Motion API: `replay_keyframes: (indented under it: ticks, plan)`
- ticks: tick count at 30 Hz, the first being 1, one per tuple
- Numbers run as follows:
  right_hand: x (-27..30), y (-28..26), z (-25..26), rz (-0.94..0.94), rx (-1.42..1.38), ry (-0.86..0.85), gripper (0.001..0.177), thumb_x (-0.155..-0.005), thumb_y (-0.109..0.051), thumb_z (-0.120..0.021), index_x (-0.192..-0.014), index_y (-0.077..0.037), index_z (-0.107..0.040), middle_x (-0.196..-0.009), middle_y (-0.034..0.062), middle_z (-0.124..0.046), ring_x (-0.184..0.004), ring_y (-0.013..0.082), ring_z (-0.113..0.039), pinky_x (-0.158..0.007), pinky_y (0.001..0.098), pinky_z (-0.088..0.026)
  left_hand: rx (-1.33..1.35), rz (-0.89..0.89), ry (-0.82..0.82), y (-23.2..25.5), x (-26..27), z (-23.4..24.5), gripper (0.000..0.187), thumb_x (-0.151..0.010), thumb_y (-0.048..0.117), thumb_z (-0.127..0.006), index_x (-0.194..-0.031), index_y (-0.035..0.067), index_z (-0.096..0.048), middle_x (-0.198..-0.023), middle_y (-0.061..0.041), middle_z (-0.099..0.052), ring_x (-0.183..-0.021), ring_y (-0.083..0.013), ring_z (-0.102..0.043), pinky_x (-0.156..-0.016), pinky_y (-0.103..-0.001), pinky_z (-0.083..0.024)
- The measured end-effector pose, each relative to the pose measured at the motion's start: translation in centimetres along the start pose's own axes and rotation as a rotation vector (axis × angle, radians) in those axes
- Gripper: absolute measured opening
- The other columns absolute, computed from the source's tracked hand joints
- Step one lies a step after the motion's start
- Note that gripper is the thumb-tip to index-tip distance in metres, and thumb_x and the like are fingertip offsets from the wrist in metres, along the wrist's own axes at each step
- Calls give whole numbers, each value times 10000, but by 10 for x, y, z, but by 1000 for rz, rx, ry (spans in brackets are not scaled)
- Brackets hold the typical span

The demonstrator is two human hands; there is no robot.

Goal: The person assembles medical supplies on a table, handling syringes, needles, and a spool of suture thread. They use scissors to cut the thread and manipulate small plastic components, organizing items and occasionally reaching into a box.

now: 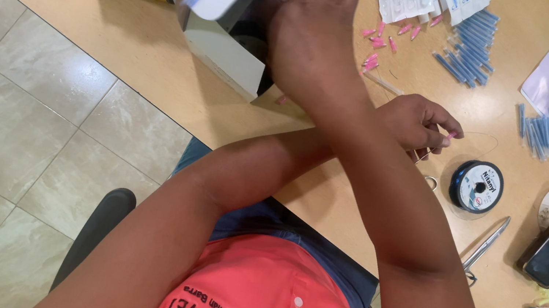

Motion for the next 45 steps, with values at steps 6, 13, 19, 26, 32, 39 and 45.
replay_keyframes:
  ticks: [6, 13, 19, 26, 32, 39, 45]
  plan:
    - [10, 17, 29, 43, -292, 228, 222, -651, -272, -945, -765, -192, -773, -965, 135, -556, -988, 398, -481, -769, 471, -359, -132, -59, -62, -4, -4, 6, 380, -894, 243, -696, -1260, 152, -745, -912, -80, -791, -716, -141, -760, -736, -260, -584]
    - [28, 12, 89, -26, -450, 356, 350, -907, -171, -952, -879, -104, -610, -925, 78, -563, -908, 309, -501, -715, 426, -372, -39, -165, -84, -29, -21, 7, 410, -862, 273, -744, -1234, 102, -743, -894, -91, -781, -744, -110, -678, -713, -275, -557]
    - [70, 51, 99, -373, -757, 201, 250, -1119, -157, -705, -927, -118, -548, -722, -19, -581, -624, 91, -522, -626, 298, -423, 71, -145, -70, 11, 8, 0, 297, -844, 208, -680, -1060, 4, -675, -765, -62, -699, -636, -116, -602, -583, -295, -526]
    - [170, 123, 92, -576, -1050, 652, 166, -1176, -261, -539, -1275, -131, -506, -1054, 35, -519, -888, 127, -497, -813, 281, -405, 85, -66, 114, 29, 18, 14, 289, -841, 130, -691, -1105, 32, -751, -812, -112, -744, -629, -182, -705, -572, -319, -658]
    - [237, 163, 37, -848, -1115, 827, 151, -1094, -264, -589, -1176, -147, -635, -1045, 13, -652, -864, 94, -575, -773, 251, -470, 54, -129, 242, 36, 11, 31, 293, -899, 187, -713, -1179, 103, -744, -830, -69, -755, -640, -128, -726, -579, -277, -672]
    - [270, 167, 4, -943, -1435, 838, 227, -1014, -349, -626, -1080, -132, -643, -938, 9, -622, -843, 128, -602, -762, 273, -507, 32, -143, 358, 56, 26, 42, 328, -921, 159, -673, -1237, 83, -715, -847, -85, -740, -645, -124, -701, -557, -247, -639]
    - [286, 173, 5, -956, -1567, 939, 294, -957, -411, -695, -945, -135, -596, -803, -6, -526, -730, 127, -558, -634, 271, -486, -31, -229, 448, 58, 25, 55, 239, -961, 139, -685, -1188, 84, -733, -801, -76, -701, -600, -116, -674, -500, -233, -594]
Point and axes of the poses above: each hand's wrist, its own x-axis away from the middle knuckle, its own z-axis out of the back of the hand, y = z × x, the point moved 2 cm from there along -x, towards the middle knuckle
